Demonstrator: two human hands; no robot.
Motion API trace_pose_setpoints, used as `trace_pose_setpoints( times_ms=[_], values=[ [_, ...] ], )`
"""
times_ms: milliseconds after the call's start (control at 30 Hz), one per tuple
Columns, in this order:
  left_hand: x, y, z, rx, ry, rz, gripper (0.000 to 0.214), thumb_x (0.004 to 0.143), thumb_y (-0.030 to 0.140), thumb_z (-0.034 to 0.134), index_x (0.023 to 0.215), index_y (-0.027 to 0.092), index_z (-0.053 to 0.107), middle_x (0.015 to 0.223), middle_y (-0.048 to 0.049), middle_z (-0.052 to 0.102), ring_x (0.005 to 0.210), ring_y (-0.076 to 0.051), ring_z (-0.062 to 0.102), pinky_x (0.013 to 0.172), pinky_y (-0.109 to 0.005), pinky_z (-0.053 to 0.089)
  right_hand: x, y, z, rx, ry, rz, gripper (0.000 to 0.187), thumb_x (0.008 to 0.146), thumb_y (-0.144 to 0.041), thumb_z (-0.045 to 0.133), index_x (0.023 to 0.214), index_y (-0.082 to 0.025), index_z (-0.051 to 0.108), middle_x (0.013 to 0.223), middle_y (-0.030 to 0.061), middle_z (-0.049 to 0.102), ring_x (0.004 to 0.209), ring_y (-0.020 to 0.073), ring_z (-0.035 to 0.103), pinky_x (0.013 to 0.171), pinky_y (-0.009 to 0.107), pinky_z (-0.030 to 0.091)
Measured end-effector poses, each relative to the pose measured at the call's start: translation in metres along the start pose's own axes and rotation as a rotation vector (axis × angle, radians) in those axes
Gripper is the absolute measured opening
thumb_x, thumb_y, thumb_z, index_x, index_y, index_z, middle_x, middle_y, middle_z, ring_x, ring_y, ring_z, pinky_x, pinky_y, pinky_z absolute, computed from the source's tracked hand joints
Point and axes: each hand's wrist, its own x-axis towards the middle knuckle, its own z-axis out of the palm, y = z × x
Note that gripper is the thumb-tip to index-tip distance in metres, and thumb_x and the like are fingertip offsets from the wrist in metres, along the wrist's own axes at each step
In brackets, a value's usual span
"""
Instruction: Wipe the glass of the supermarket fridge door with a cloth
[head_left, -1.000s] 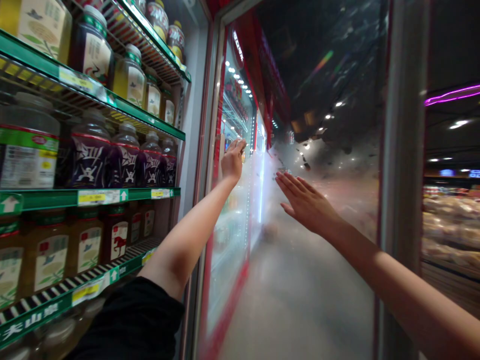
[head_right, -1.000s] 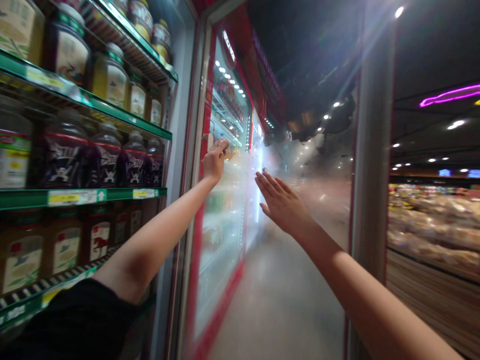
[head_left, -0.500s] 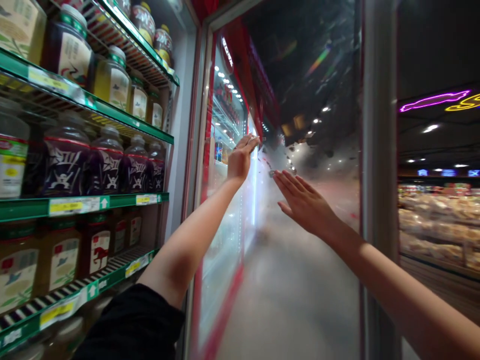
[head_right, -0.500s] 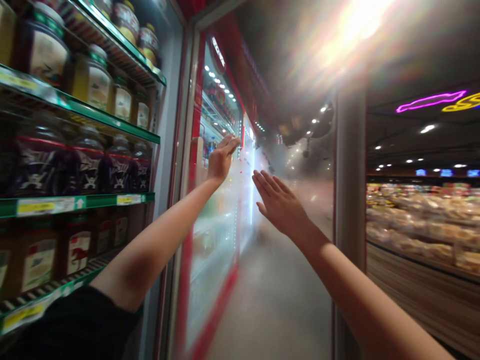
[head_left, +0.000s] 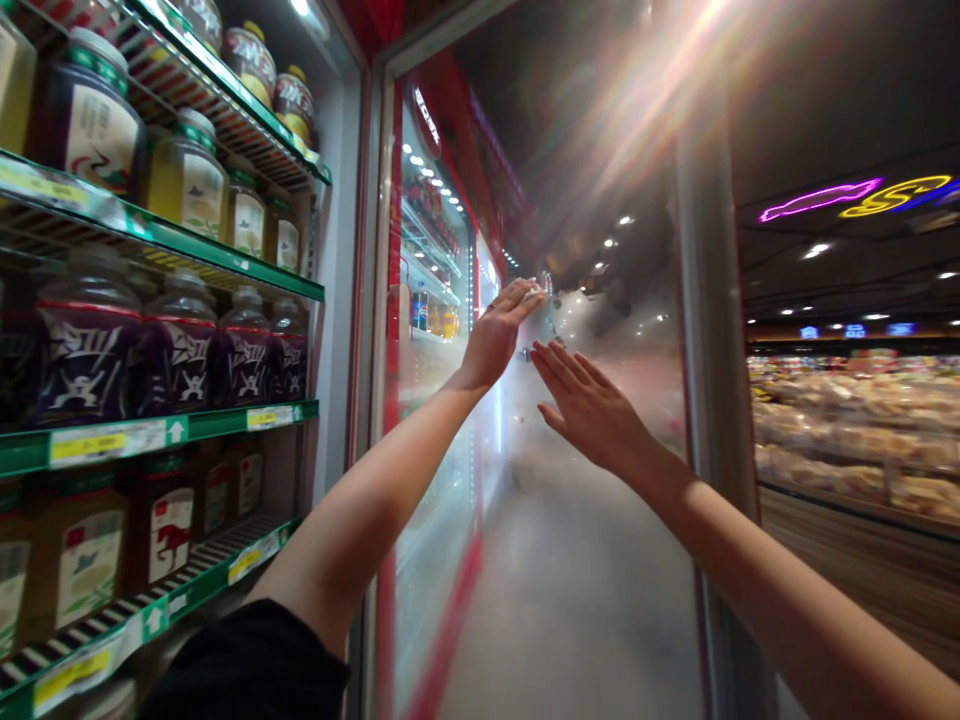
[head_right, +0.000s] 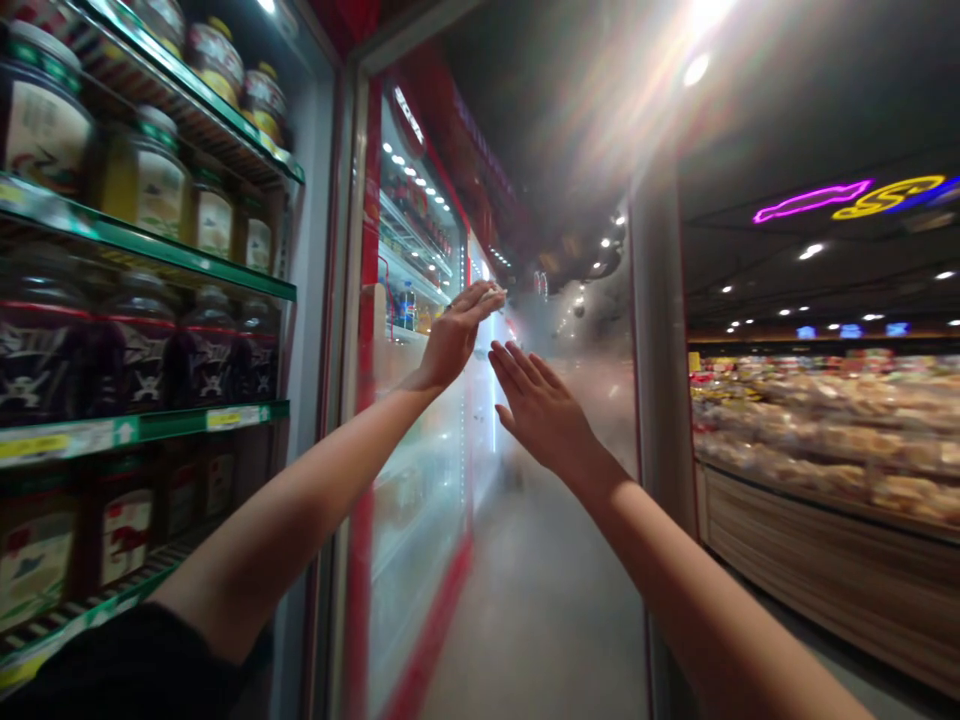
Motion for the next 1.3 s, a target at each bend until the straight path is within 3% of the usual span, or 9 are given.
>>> trace_pose_setpoints(
  times_ms=[133, 300, 500, 600, 733, 833, 1000, 1167, 1300],
  values=[
    [-0.006, -0.003, -0.012, 0.01, -0.089, 0.074, 0.053, 0.108, 0.007, 0.043, 0.15, 0.028, 0.066, 0.163, -0.0057, 0.062, 0.159, -0.018, 0.05, 0.132, -0.041, 0.046, -0.007, 0.004, -0.004, -0.01, -0.006, 0.0, 0.094, 0.107, -0.025, 0.051, 0.176, -0.018, -0.012, 0.18, 0.0147, 0.033, 0.166, 0.0282, 0.034, 0.135, 0.05, 0.036],
    [0.022, 0.001, 0.001, 0.008, 0.067, -0.084, 0.049, 0.108, 0.005, 0.044, 0.142, 0.026, 0.072, 0.155, -0.0068, 0.068, 0.153, -0.02, 0.057, 0.13, -0.04, 0.048, -0.012, 0.018, -0.013, -0.056, -0.026, 0.016, 0.094, 0.108, -0.026, 0.052, 0.176, -0.018, -0.012, 0.179, 0.0158, 0.036, 0.165, 0.0303, 0.037, 0.133, 0.053, 0.039],
    [0.008, 0.022, 0.011, -0.038, -0.068, 0.149, 0.055, 0.106, 0.003, 0.043, 0.149, 0.03, 0.067, 0.162, -0.0021, 0.063, 0.159, -0.016, 0.05, 0.131, -0.042, 0.047, -0.024, 0.037, -0.023, -0.116, -0.015, 0.049, 0.093, 0.11, -0.029, 0.048, 0.174, -0.019, -0.019, 0.179, 0.0162, 0.033, 0.164, 0.0301, 0.038, 0.133, 0.053, 0.037],
    [0.018, 0.015, 0.006, -0.019, -0.022, 0.046, 0.053, 0.107, 0.004, 0.043, 0.146, 0.028, 0.069, 0.159, -0.0038, 0.065, 0.155, -0.018, 0.054, 0.131, -0.042, 0.047, -0.031, 0.045, -0.025, -0.14, -0.018, 0.043, 0.093, 0.11, -0.026, 0.046, 0.173, -0.02, -0.021, 0.178, 0.016, 0.035, 0.163, 0.0304, 0.041, 0.132, 0.054, 0.039],
    [0.051, 0.022, 0.019, -0.019, 0.064, -0.079, 0.05, 0.106, 0.003, 0.042, 0.143, 0.019, 0.071, 0.158, -0.0107, 0.066, 0.155, -0.023, 0.055, 0.132, -0.043, 0.045, -0.037, 0.048, -0.026, -0.172, -0.008, 0.035, 0.092, 0.109, -0.021, 0.043, 0.172, -0.02, -0.024, 0.176, 0.0163, 0.04, 0.16, 0.0294, 0.046, 0.129, 0.053, 0.044],
    [0.048, 0.039, 0.029, -0.063, 0.01, 0.043, 0.058, 0.103, -0.001, 0.041, 0.146, 0.024, 0.07, 0.161, -0.0066, 0.064, 0.158, -0.02, 0.051, 0.133, -0.042, 0.045, -0.04, 0.045, -0.033, -0.182, 0.017, 0.05, 0.091, 0.109, -0.017, 0.041, 0.171, -0.02, -0.025, 0.175, 0.0163, 0.041, 0.159, 0.0289, 0.048, 0.129, 0.053, 0.044],
    [0.026, 0.044, 0.022, -0.084, -0.111, 0.24, 0.061, 0.102, -0.003, 0.042, 0.149, 0.027, 0.067, 0.162, -0.0026, 0.062, 0.159, -0.016, 0.049, 0.133, -0.042, 0.045, -0.048, 0.049, -0.051, -0.194, 0.045, 0.067, 0.091, 0.107, -0.012, 0.042, 0.173, -0.021, -0.02, 0.174, 0.0146, 0.044, 0.159, 0.0286, 0.048, 0.128, 0.051, 0.046],
    [0.072, 0.055, 0.037, -0.03, 0.018, 0.01, 0.055, 0.102, -0.002, 0.042, 0.144, 0.021, 0.071, 0.16, -0.0091, 0.064, 0.156, -0.022, 0.053, 0.134, -0.041, 0.044, -0.055, 0.055, -0.056, -0.168, 0.063, 0.117, 0.092, 0.105, -0.01, 0.043, 0.174, -0.023, -0.017, 0.174, 0.0134, 0.045, 0.159, 0.029, 0.048, 0.128, 0.052, 0.047],
    [0.082, 0.079, 0.054, -0.091, -0.016, 0.126, 0.06, 0.099, -0.006, 0.04, 0.142, 0.024, 0.072, 0.159, -0.0045, 0.065, 0.155, -0.019, 0.054, 0.132, -0.037, 0.046, -0.061, 0.054, -0.055, -0.177, 0.055, 0.124, 0.094, 0.103, -0.007, 0.043, 0.174, -0.022, -0.017, 0.173, 0.0135, 0.046, 0.159, 0.0286, 0.047, 0.129, 0.053, 0.047]
  ],
)
